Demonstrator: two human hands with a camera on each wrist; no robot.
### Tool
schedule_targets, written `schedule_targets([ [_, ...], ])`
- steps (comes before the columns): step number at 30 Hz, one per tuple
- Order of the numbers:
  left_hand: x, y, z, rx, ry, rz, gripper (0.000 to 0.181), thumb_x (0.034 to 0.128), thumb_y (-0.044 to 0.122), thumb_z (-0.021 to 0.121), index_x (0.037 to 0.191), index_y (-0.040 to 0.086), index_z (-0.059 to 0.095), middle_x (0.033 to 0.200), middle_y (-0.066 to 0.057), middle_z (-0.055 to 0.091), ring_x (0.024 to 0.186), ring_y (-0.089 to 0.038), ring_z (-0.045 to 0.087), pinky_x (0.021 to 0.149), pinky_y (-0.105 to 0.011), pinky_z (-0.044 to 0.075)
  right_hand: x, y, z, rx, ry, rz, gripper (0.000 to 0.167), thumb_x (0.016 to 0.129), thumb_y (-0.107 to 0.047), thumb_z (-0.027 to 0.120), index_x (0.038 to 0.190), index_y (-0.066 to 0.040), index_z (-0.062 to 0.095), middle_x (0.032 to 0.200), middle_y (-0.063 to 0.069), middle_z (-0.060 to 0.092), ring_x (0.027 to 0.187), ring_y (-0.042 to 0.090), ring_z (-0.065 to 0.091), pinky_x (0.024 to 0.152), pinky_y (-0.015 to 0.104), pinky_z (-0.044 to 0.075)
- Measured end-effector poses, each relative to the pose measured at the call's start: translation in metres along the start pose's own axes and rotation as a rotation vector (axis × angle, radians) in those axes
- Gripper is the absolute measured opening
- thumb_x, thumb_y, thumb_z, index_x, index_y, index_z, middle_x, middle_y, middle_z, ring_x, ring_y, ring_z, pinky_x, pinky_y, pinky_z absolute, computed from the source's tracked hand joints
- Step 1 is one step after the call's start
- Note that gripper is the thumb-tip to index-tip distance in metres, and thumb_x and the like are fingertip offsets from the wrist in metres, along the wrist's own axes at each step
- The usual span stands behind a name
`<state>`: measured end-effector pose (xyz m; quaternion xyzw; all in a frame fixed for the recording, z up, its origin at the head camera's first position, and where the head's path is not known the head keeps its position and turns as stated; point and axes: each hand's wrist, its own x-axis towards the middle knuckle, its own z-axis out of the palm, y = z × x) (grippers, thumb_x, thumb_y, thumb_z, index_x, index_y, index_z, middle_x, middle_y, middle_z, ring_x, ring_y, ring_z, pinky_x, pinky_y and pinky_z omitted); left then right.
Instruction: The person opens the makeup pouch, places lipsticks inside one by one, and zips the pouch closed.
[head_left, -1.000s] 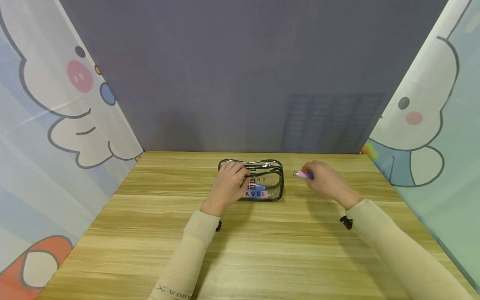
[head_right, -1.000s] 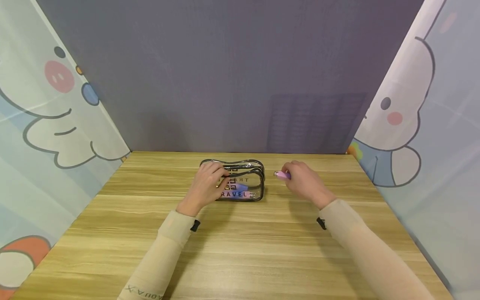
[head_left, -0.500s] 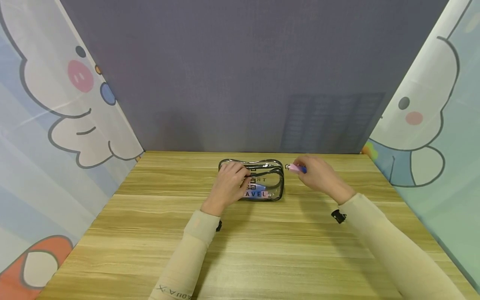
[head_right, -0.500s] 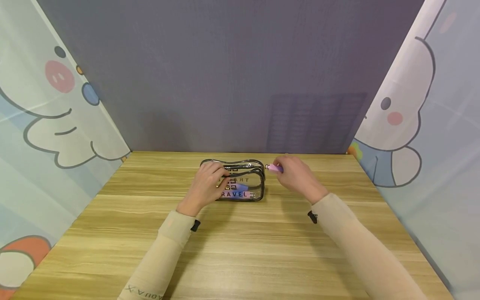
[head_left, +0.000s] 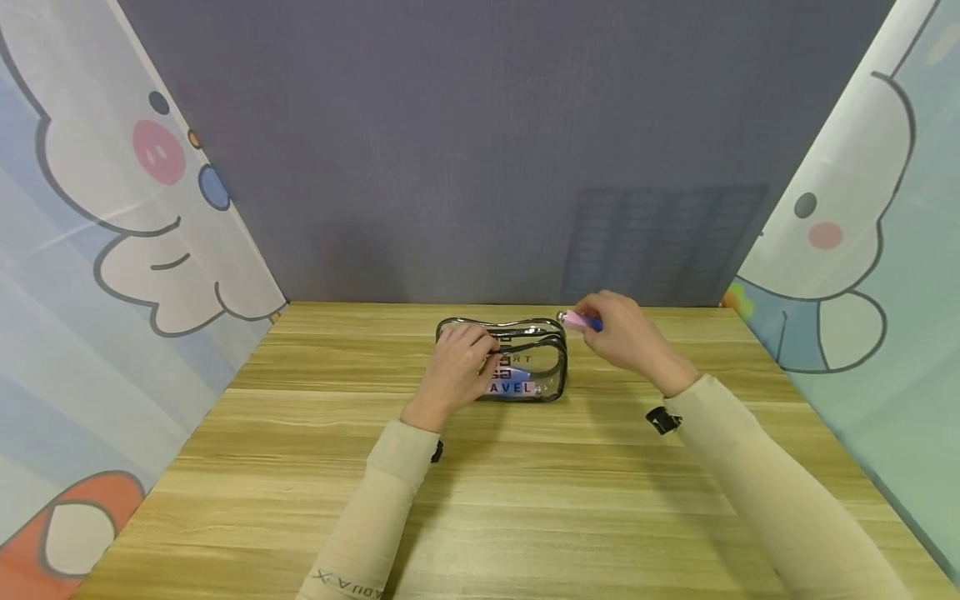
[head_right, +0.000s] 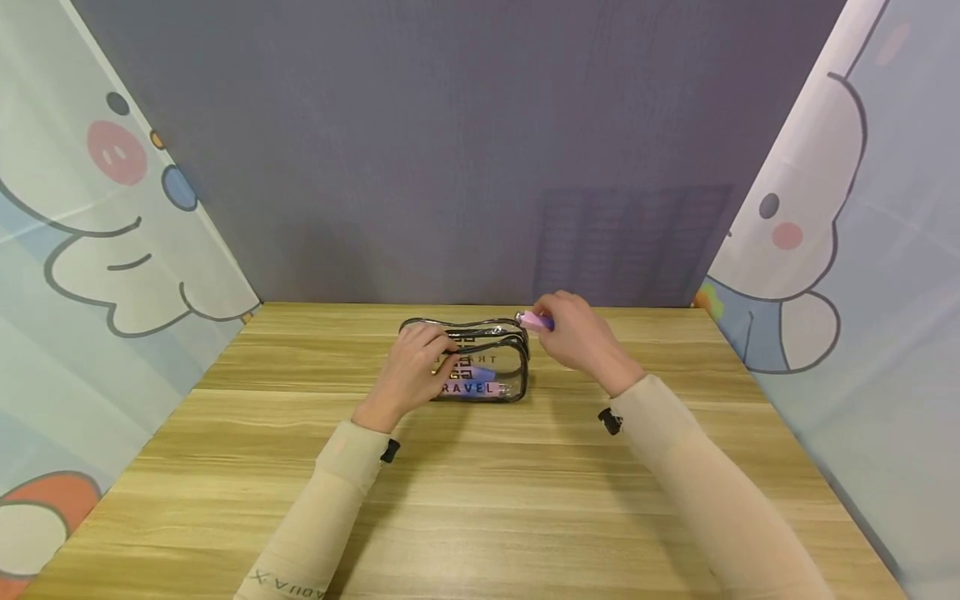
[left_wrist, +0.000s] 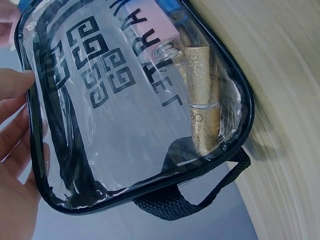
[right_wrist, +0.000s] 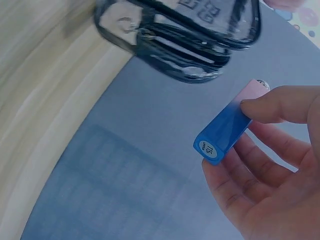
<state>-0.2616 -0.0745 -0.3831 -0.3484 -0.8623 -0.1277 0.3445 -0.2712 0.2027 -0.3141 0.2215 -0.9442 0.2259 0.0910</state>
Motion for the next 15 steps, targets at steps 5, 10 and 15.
schedule_targets([
  [5,0.000,0.000,0.000,-0.003,0.007,0.001,0.009,0.0860,0.010,0.080,0.092,0.008,0.073,0.096,-0.004,0.070,0.096,-0.024,0.063,0.090,-0.040,0.049,0.005,-0.010,-0.004,0.031,0.013,-0.015,0.024,0.093,-0.005,0.064,0.115,0.001,0.070,0.107,0.015,0.067,0.095,0.031,0.061,0.086,0.050,0.050],
  [10,0.000,0.000,0.000,-0.008,0.007,0.002,0.009,0.0859,0.010,0.080,0.092,0.008,0.073,0.096,-0.005,0.070,0.096,-0.024,0.063,0.090,-0.040,0.049,0.010,-0.021,-0.006,0.048,0.019,-0.030,0.023,0.095,-0.008,0.065,0.116,-0.001,0.070,0.107,0.013,0.067,0.096,0.030,0.061,0.087,0.050,0.050],
  [15,0.000,-0.001,0.000,-0.008,0.000,0.001,0.009,0.0864,0.010,0.079,0.093,0.008,0.073,0.097,-0.005,0.070,0.096,-0.024,0.063,0.090,-0.040,0.049,0.016,-0.031,-0.006,0.066,0.019,-0.031,0.024,0.095,-0.010,0.065,0.117,-0.003,0.070,0.108,0.011,0.066,0.095,0.028,0.060,0.086,0.048,0.050],
])
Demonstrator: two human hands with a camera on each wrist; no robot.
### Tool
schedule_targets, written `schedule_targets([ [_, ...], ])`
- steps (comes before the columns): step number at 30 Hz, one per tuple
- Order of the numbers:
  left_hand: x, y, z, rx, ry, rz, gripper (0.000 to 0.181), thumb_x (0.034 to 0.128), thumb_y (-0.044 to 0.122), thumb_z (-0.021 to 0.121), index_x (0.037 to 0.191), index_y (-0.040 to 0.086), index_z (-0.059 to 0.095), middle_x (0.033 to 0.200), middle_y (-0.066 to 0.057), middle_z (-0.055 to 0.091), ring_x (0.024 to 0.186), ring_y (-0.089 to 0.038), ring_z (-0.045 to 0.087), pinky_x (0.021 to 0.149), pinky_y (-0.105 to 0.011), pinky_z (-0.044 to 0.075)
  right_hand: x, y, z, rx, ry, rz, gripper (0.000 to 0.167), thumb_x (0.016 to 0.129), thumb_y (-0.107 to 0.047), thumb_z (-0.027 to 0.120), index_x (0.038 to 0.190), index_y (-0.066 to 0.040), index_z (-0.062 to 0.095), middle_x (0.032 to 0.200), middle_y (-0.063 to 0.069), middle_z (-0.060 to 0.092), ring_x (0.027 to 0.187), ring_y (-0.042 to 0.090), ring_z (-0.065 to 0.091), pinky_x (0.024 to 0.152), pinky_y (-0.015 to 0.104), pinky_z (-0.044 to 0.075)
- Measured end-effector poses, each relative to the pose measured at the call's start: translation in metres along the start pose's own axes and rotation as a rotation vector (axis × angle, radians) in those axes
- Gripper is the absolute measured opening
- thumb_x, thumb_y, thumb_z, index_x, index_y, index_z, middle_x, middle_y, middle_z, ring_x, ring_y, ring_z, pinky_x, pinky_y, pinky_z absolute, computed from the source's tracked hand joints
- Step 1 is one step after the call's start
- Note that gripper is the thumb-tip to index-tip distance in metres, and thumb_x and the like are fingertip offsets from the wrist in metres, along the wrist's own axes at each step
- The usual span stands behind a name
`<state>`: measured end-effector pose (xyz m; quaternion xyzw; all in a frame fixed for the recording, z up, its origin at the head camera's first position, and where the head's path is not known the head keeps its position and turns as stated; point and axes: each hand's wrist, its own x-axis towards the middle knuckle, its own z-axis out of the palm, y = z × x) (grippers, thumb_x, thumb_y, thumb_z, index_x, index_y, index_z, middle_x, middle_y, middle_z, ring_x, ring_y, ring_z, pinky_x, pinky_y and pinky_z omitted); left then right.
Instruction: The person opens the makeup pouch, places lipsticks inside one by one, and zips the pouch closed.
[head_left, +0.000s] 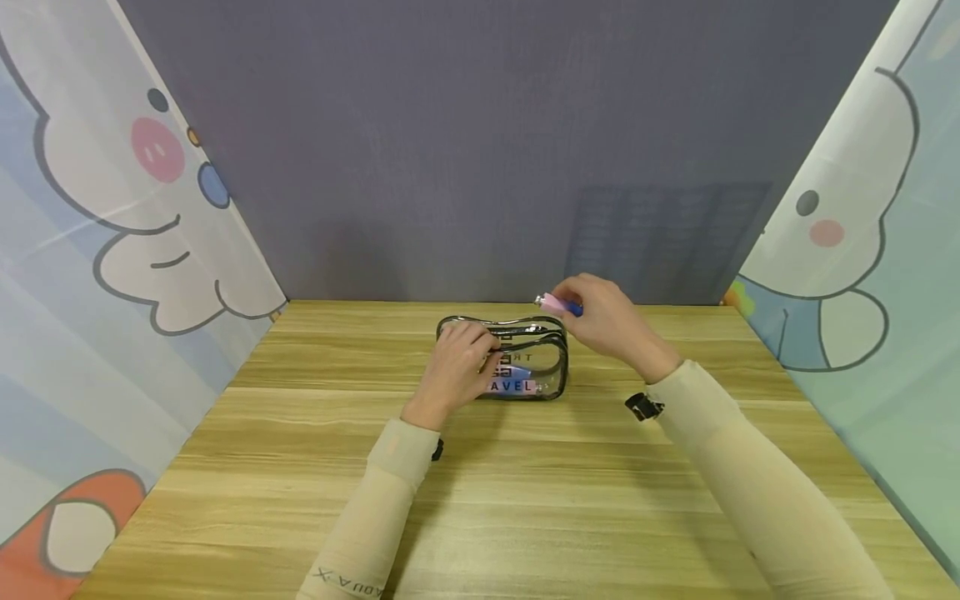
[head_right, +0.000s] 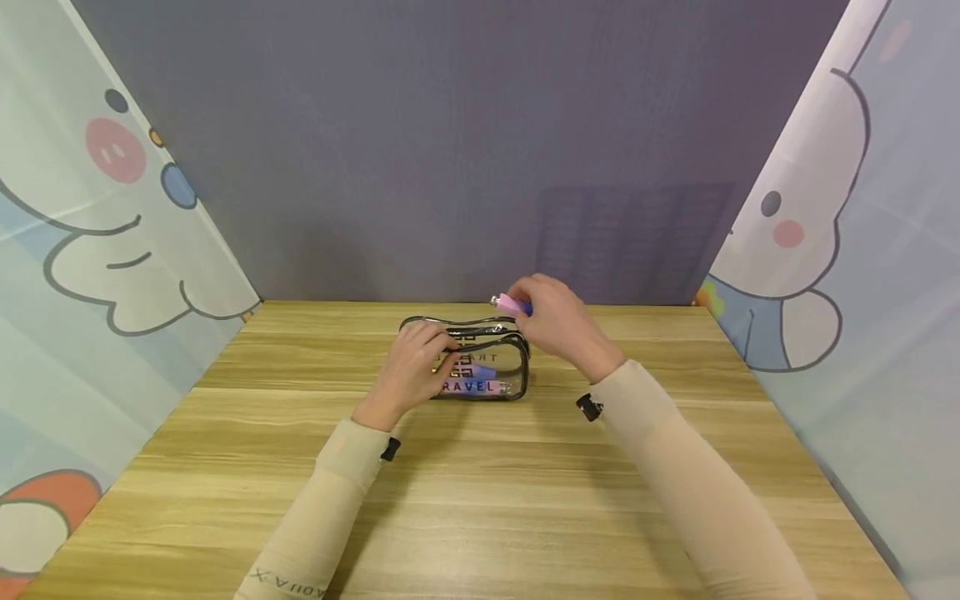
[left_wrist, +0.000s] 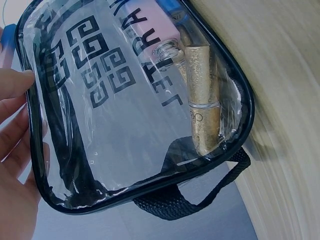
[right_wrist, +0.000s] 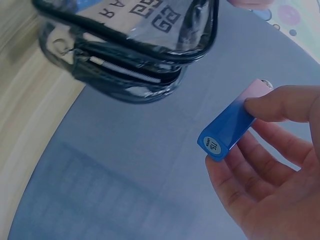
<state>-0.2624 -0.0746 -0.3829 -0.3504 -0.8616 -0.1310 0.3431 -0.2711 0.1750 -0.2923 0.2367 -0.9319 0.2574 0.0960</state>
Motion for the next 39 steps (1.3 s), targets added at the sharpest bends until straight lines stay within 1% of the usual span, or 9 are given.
schedule_targets([
  [4,0.000,0.000,0.001,0.001,0.004,0.005,0.008,0.0863,0.009,0.079,0.092,0.008,0.073,0.097,-0.005,0.070,0.096,-0.024,0.063,0.089,-0.040,0.049,0.005,-0.006,0.001,0.018,-0.008,0.000,0.025,0.096,-0.010,0.065,0.120,-0.003,0.069,0.111,0.011,0.065,0.096,0.028,0.060,0.086,0.048,0.049],
  [10,0.000,0.000,0.000,-0.004,0.009,0.002,0.010,0.0855,0.009,0.080,0.092,0.008,0.073,0.097,-0.005,0.070,0.096,-0.024,0.063,0.089,-0.040,0.049,0.012,-0.012,0.004,0.041,-0.018,-0.010,0.026,0.096,-0.011,0.065,0.120,-0.003,0.069,0.110,0.011,0.065,0.095,0.028,0.059,0.086,0.046,0.049],
  [19,0.000,0.000,0.000,-0.009,0.013,0.003,0.009,0.0857,0.009,0.079,0.092,0.009,0.073,0.097,-0.005,0.069,0.097,-0.024,0.063,0.087,-0.040,0.049,0.021,-0.018,0.013,0.060,-0.037,0.005,0.027,0.095,-0.011,0.066,0.121,-0.003,0.068,0.111,0.011,0.064,0.097,0.028,0.058,0.087,0.046,0.050],
  [25,0.000,0.000,0.001,-0.005,0.013,0.007,0.008,0.0863,0.009,0.079,0.092,0.009,0.073,0.096,-0.005,0.069,0.096,-0.024,0.063,0.086,-0.040,0.049,0.023,-0.019,0.022,0.070,-0.052,-0.002,0.026,0.096,-0.010,0.066,0.121,-0.003,0.068,0.111,0.012,0.065,0.099,0.029,0.059,0.087,0.047,0.050],
  [29,0.000,0.000,0.001,-0.008,0.015,0.008,0.008,0.0865,0.009,0.079,0.092,0.009,0.072,0.096,-0.005,0.069,0.095,-0.024,0.063,0.085,-0.041,0.049,0.024,-0.017,0.028,0.076,-0.058,-0.017,0.024,0.095,-0.010,0.067,0.119,-0.003,0.068,0.108,0.010,0.065,0.096,0.027,0.059,0.085,0.046,0.051],
  [34,0.000,0.000,0.001,-0.007,0.014,0.006,0.009,0.0866,0.009,0.079,0.092,0.009,0.072,0.096,-0.005,0.069,0.096,-0.025,0.062,0.085,-0.040,0.048,0.024,-0.017,0.034,0.086,-0.070,-0.034,0.024,0.095,-0.009,0.067,0.118,-0.002,0.068,0.109,0.012,0.066,0.097,0.028,0.060,0.085,0.046,0.051],
  [39,0.000,0.000,0.000,0.000,0.018,0.010,0.008,0.0864,0.009,0.080,0.091,0.009,0.072,0.096,-0.005,0.069,0.095,-0.025,0.063,0.085,-0.041,0.049,0.024,-0.017,0.039,0.090,-0.075,-0.034,0.025,0.095,-0.010,0.068,0.119,-0.002,0.068,0.108,0.011,0.066,0.096,0.027,0.060,0.085,0.045,0.052],
])
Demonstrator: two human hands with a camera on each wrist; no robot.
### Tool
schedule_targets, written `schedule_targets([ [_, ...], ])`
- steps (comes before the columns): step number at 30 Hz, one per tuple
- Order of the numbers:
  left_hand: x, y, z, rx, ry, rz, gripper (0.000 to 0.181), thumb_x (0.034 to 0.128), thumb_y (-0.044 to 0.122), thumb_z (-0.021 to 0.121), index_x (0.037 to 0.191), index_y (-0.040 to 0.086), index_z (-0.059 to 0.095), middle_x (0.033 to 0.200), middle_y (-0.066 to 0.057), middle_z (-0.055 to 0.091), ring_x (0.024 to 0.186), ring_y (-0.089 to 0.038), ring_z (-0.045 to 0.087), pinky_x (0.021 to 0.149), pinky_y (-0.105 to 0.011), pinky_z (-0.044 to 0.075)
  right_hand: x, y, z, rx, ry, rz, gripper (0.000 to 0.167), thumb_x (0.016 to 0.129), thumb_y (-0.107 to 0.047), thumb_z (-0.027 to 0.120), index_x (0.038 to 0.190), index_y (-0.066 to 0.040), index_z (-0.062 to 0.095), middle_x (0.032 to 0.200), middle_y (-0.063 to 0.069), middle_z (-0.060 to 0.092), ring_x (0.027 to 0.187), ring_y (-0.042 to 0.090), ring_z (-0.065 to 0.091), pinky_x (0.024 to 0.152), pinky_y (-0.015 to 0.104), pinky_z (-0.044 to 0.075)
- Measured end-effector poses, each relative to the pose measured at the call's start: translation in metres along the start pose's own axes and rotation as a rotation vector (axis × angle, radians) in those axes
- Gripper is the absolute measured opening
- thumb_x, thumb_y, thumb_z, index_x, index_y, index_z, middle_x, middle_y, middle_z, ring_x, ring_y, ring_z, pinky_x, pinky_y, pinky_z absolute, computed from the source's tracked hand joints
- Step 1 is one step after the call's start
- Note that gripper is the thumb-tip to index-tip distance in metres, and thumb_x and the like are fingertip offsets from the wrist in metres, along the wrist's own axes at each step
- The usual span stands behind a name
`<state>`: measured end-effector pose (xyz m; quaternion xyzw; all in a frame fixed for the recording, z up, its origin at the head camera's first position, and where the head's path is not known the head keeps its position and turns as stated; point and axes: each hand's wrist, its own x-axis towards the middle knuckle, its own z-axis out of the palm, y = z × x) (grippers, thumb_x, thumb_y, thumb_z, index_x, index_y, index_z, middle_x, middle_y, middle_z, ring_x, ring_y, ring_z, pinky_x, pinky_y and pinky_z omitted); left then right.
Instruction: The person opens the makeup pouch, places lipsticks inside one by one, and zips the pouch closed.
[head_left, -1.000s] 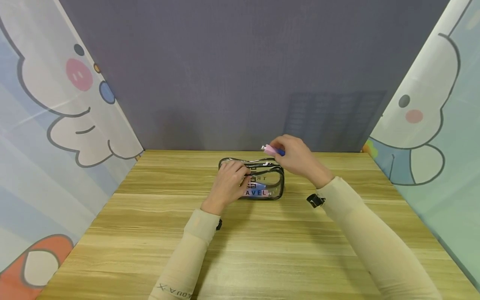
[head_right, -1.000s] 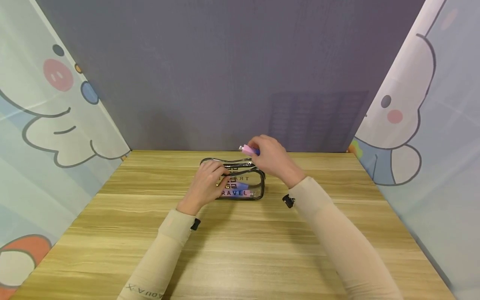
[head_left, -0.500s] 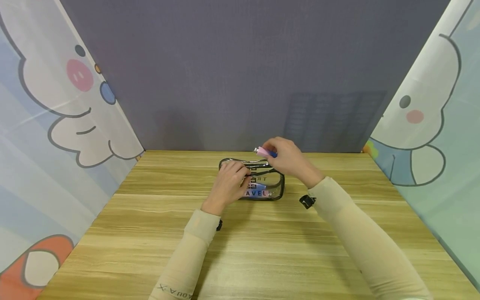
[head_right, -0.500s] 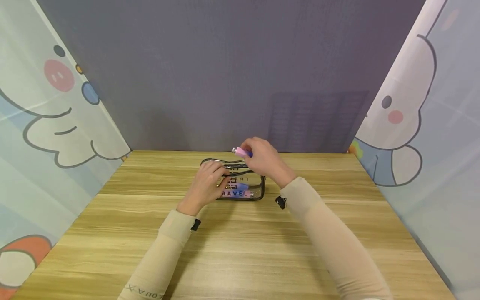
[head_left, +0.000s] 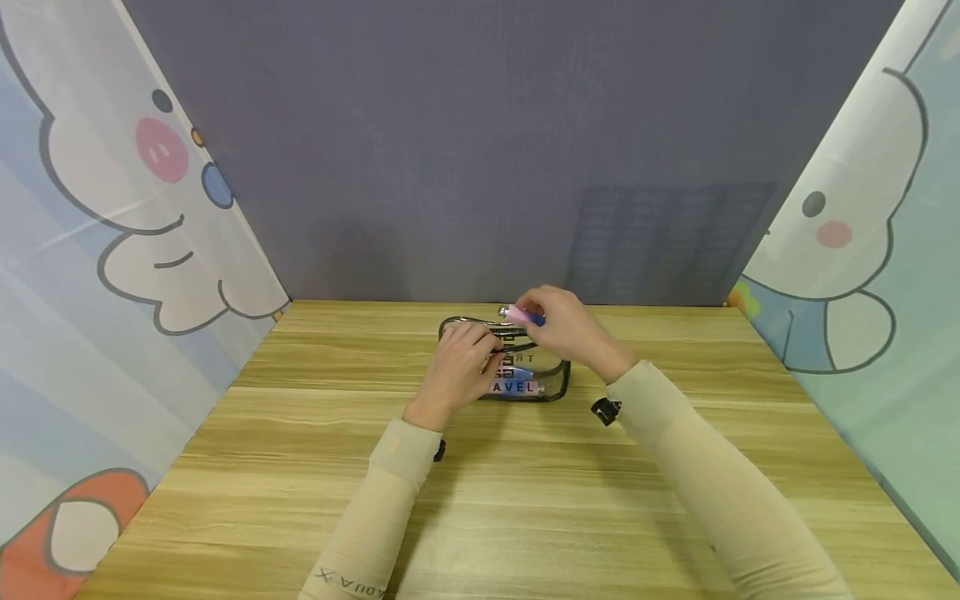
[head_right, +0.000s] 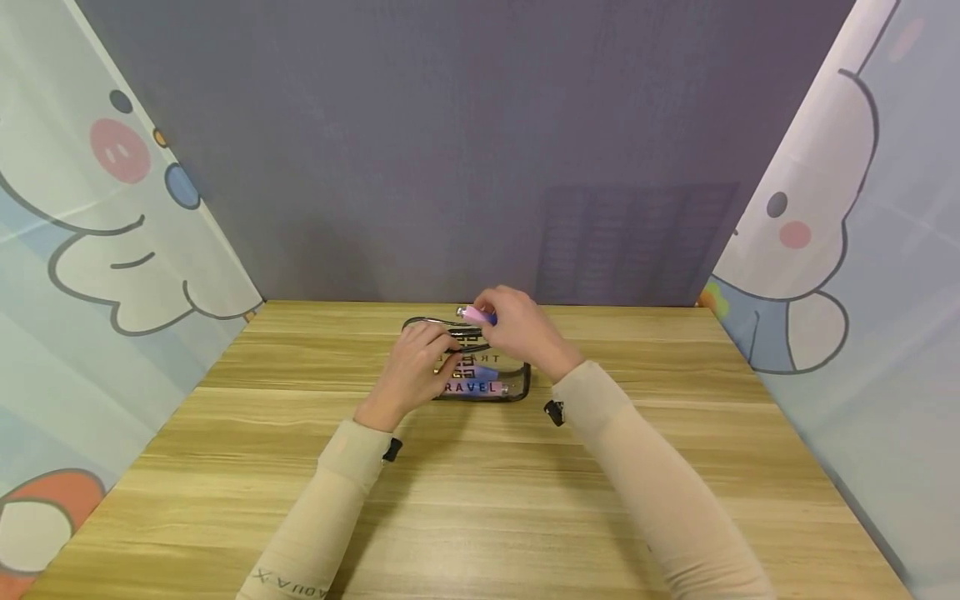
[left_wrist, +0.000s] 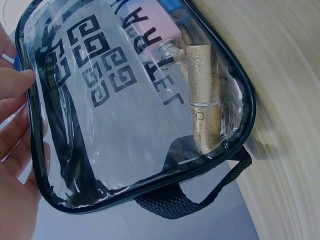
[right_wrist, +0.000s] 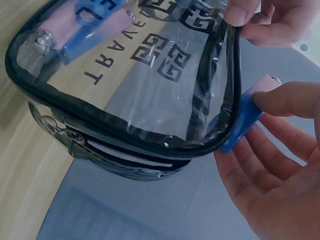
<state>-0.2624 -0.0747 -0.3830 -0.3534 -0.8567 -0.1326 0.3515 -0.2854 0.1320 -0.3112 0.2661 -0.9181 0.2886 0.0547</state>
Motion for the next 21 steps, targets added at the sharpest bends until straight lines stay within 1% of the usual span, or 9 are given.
schedule_targets([
  [7,0.000,-0.001,0.000,-0.001,0.005,-0.001,0.009,0.0860,0.009,0.080,0.090,0.009,0.072,0.095,-0.004,0.069,0.096,-0.025,0.063,0.087,-0.041,0.049,0.002,-0.002,0.006,-0.002,-0.009,0.007,0.025,0.094,-0.008,0.068,0.118,-0.002,0.069,0.108,0.011,0.066,0.095,0.026,0.060,0.084,0.043,0.052],
  [15,0.000,-0.001,0.000,0.005,-0.003,-0.005,0.010,0.0859,0.010,0.080,0.092,0.008,0.072,0.096,-0.004,0.069,0.097,-0.025,0.062,0.086,-0.041,0.048,0.006,-0.001,0.011,-0.010,-0.045,0.021,0.025,0.094,-0.008,0.067,0.119,-0.003,0.069,0.110,0.011,0.066,0.099,0.028,0.061,0.088,0.044,0.052],
  [21,-0.001,-0.001,0.001,0.009,-0.001,0.000,0.009,0.0862,0.009,0.080,0.091,0.009,0.072,0.096,-0.004,0.069,0.097,-0.025,0.062,0.085,-0.041,0.048,0.007,0.000,0.016,-0.008,-0.078,0.016,0.024,0.094,-0.008,0.066,0.118,-0.004,0.069,0.108,0.009,0.067,0.094,0.024,0.062,0.083,0.042,0.053],
])
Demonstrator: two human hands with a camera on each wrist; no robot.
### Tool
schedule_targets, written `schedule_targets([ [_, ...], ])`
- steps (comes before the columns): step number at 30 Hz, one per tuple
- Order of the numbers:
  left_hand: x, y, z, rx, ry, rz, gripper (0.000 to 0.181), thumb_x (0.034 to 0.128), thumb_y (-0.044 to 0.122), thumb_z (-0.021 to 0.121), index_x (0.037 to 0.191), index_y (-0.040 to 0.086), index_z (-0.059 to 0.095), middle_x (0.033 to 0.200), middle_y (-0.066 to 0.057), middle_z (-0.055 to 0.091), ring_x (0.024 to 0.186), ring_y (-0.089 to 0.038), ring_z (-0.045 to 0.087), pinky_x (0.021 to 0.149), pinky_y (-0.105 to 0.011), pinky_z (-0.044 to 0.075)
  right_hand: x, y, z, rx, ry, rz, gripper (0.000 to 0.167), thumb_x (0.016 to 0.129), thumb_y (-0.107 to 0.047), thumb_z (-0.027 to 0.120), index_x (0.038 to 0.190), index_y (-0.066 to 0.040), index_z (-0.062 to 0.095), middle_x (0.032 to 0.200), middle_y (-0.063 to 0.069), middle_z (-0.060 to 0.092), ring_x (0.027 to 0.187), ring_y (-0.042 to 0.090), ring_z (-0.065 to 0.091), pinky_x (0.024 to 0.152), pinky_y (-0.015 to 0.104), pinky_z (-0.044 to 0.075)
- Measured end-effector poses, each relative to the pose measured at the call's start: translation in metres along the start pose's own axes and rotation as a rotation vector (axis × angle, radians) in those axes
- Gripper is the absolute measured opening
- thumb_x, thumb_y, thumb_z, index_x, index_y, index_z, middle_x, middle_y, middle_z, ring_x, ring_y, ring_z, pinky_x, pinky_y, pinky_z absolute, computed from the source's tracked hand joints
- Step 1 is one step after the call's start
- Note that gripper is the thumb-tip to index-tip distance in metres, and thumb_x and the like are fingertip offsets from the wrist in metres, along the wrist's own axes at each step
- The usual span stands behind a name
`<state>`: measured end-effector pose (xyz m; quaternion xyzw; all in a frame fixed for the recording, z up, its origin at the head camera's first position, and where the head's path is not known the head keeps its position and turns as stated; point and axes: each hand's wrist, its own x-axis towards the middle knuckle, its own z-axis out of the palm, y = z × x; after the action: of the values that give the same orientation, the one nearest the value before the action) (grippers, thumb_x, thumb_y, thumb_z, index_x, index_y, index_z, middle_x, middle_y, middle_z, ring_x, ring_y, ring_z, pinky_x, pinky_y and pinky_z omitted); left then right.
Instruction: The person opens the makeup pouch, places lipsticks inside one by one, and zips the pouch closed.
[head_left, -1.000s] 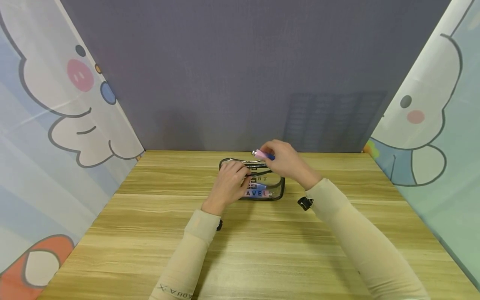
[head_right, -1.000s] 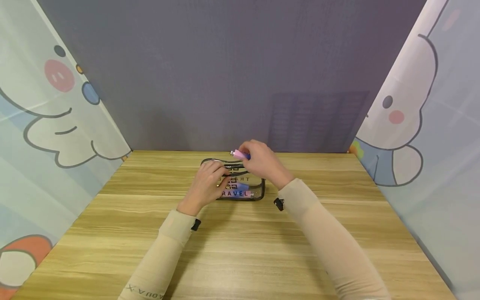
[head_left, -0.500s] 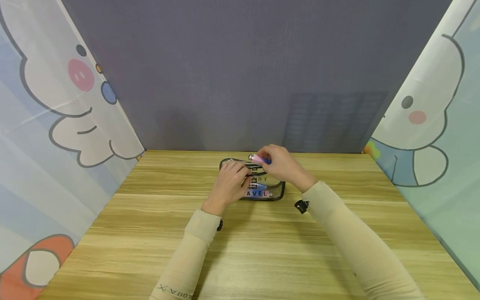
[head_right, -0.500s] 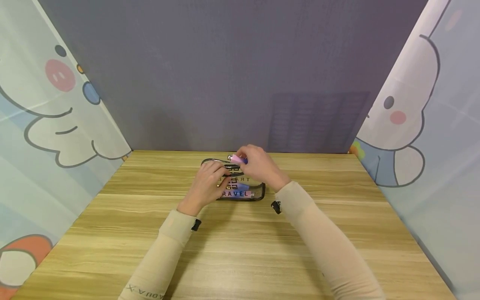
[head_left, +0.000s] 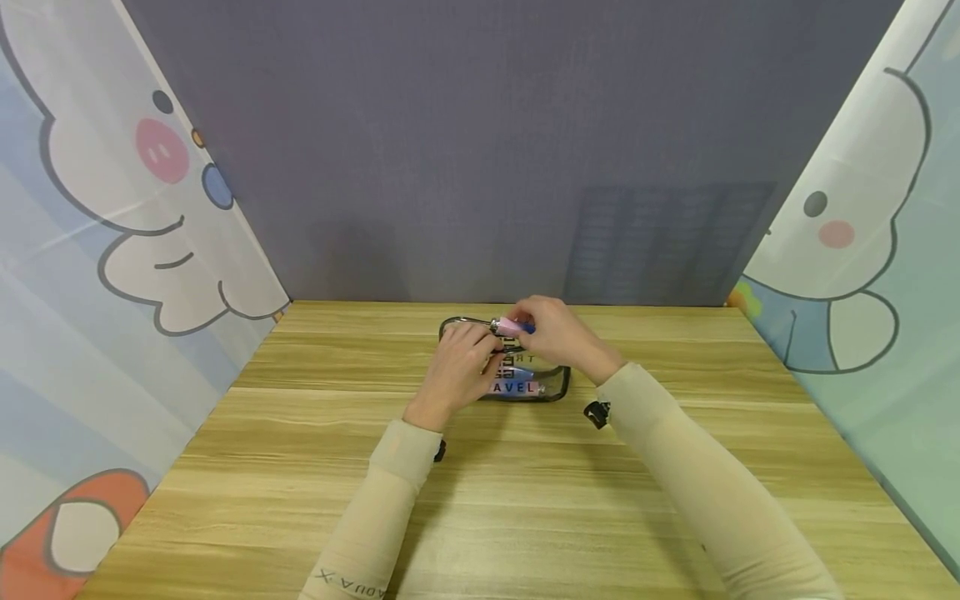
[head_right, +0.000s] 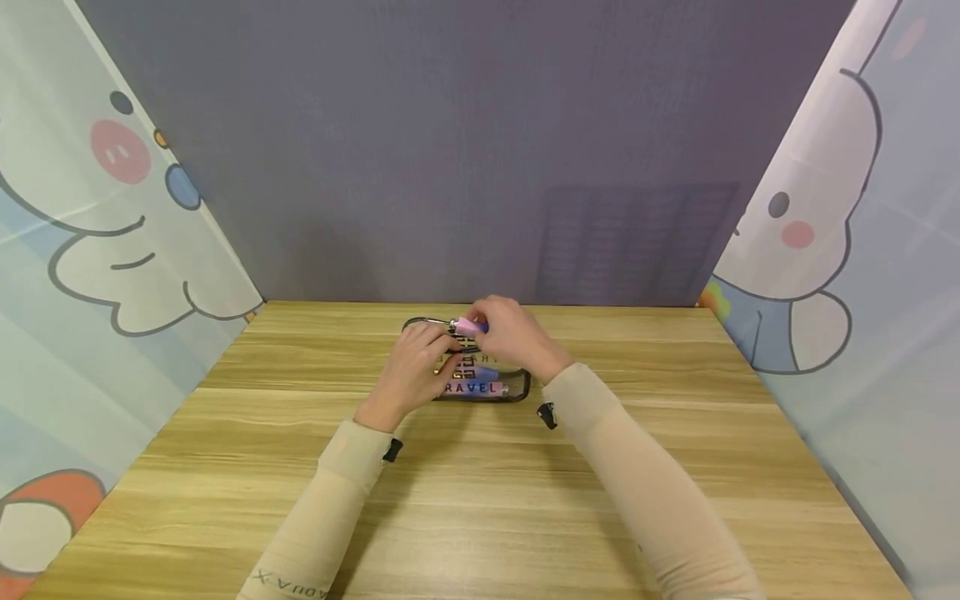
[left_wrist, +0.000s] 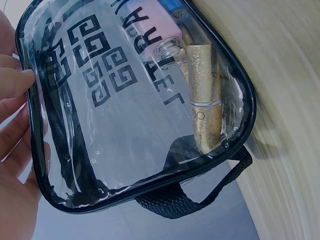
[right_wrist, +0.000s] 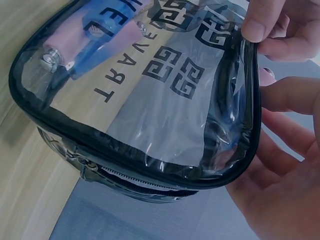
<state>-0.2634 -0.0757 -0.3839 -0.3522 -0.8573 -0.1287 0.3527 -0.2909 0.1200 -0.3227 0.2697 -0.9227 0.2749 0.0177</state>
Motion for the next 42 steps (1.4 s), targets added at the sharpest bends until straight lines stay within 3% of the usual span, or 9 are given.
schedule_targets([
  [11,-0.001,0.000,0.001,-0.007,-0.004,-0.001,0.009,0.0868,0.008,0.079,0.089,0.010,0.071,0.095,-0.004,0.067,0.095,-0.025,0.061,0.084,-0.042,0.048,0.001,-0.003,0.001,-0.009,-0.039,0.012,0.026,0.094,-0.006,0.065,0.120,-0.002,0.069,0.109,0.009,0.066,0.093,0.024,0.062,0.081,0.040,0.053],
  [24,0.000,0.001,0.000,-0.004,-0.009,-0.012,0.009,0.0868,0.010,0.079,0.091,0.010,0.072,0.096,-0.004,0.068,0.097,-0.026,0.062,0.086,-0.042,0.048,-0.006,0.002,-0.002,-0.027,0.002,-0.041,0.029,0.095,-0.006,0.065,0.123,0.002,0.068,0.114,0.016,0.067,0.103,0.029,0.062,0.090,0.045,0.053],
  [42,0.000,0.001,-0.001,0.008,-0.016,-0.012,0.008,0.0873,0.010,0.079,0.091,0.010,0.072,0.095,-0.003,0.069,0.097,-0.025,0.063,0.091,-0.042,0.049,-0.026,0.019,-0.011,0.080,0.094,0.047,0.030,0.098,-0.012,0.061,0.124,0.001,0.068,0.120,0.017,0.065,0.108,0.032,0.061,0.093,0.050,0.052],
])
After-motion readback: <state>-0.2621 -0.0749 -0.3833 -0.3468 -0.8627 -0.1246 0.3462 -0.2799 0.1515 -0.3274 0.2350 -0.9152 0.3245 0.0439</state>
